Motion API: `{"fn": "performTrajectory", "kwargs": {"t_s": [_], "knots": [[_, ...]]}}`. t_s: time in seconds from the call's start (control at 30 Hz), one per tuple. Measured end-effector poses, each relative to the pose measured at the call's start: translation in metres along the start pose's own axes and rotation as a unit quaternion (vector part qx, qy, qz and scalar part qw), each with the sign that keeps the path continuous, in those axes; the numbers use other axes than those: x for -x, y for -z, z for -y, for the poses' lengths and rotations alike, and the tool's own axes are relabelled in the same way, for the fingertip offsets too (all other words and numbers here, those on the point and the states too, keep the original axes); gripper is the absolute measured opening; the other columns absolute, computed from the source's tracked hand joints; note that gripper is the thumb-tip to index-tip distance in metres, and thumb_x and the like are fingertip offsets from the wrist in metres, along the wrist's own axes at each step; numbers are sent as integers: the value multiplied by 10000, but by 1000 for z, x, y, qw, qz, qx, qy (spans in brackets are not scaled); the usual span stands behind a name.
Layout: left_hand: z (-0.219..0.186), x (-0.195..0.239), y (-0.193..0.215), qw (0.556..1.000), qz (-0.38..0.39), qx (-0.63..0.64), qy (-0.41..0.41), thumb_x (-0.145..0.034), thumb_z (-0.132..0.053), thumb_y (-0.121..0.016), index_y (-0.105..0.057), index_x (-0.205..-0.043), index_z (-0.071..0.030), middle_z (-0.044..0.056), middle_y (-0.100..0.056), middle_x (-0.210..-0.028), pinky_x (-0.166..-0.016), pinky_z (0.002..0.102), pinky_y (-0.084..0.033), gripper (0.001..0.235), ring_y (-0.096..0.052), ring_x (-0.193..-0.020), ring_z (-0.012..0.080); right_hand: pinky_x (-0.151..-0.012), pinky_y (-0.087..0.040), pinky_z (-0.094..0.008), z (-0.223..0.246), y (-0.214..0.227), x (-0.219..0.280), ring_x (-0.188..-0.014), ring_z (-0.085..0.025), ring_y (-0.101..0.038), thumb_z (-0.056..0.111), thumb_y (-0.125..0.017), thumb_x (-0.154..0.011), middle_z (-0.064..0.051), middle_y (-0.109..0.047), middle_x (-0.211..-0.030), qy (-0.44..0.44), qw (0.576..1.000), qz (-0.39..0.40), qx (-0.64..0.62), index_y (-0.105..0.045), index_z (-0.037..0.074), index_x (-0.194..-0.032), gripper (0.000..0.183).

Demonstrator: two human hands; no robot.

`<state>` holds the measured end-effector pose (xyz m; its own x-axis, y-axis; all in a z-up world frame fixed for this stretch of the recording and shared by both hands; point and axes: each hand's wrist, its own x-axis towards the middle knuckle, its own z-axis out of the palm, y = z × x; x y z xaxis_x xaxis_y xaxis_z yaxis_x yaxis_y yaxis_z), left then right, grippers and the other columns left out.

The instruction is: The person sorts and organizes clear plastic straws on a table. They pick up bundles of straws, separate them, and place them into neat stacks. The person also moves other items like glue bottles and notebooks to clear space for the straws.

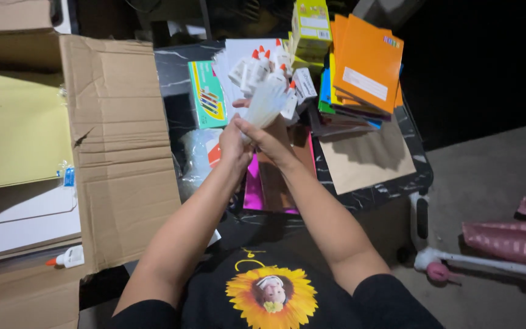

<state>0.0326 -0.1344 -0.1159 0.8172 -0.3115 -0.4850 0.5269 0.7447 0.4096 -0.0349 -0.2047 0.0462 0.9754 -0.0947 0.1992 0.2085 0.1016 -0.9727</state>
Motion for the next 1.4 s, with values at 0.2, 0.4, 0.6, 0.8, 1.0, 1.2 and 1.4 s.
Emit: {"fn": "performTrajectory", "kwargs": {"t_s": [0.2, 0.4, 0.6, 0.8, 1.0, 1.2, 1.4], "knots": [[4, 33, -25, 990, 123, -65, -15, -1058, -357, -434, -666, -1232, -65, 107, -711, -1131, -893, 350, -580, 411, -681, -1015, 221, -835, -598, -346, -49, 38, 19, -939, -160, -697, 108, -818, -913, -64, -710, -1059, -39, 987, -153, 8, -702, 1, -1115, 256], [-83, 80, -21, 833, 105, -517, -165, -1057, -371, -600, -689, -1232, -37, 128, -696, -1100, -853, 388, -518, 388, -613, -986, 230, -842, -620, -361, -34, 211, 94, -927, -200, -770, 210, -805, -951, -79, -786, -1020, -68, 908, -375, 173, -732, -13, -1154, 310], [-108, 117, 29, 547, 152, -779, -266, -819, -464, -838, -628, -1192, 3, 234, -617, -1198, -946, 491, -514, 633, -595, -1120, 407, -810, -586, -503, -83, 274, 162, -919, -407, -739, 263, -773, -831, -252, -734, -986, -222, 766, -228, 558, -641, -5, -1163, 447], [-99, 166, 14, 380, 67, -881, -274, -546, -512, -918, -592, -1150, -79, 218, -551, -1263, -757, 545, -543, 811, -579, -1103, 429, -892, -559, -548, -151, 284, 149, -1024, -445, -689, 238, -811, -750, -244, -721, -1071, -342, 681, -181, 622, -651, 44, -1162, 483], [-98, 163, 38, 360, 79, -897, -245, -684, -428, -891, -578, -1204, -107, 111, -594, -1151, -770, 527, -550, 687, -612, -1052, 365, -950, -531, -541, -129, 250, 121, -1172, -426, -619, 325, -859, -722, -210, -605, -1325, -358, 652, -226, 629, -556, 20, -1296, 717], [-88, 159, 57, 302, 201, -837, -411, -889, -224, -709, -561, -1240, -105, 124, -591, -1180, -807, 454, -551, 399, -623, -1048, 327, -1143, -429, -528, -165, 252, 117, -1355, -435, -502, 518, -896, -705, -215, -509, -1468, -313, 689, -211, 619, -486, 30, -1421, 958], [-106, 151, 53, 295, 241, -853, -357, -864, -104, -633, -545, -1410, -177, 97, -585, -1163, -812, 426, -558, 559, -619, -1054, 303, -1146, -291, -627, -172, 244, 113, -1429, -455, -317, 462, -898, -685, -233, -358, -1547, -285, 723, -230, 586, -260, 74, -1582, 1167]]}}
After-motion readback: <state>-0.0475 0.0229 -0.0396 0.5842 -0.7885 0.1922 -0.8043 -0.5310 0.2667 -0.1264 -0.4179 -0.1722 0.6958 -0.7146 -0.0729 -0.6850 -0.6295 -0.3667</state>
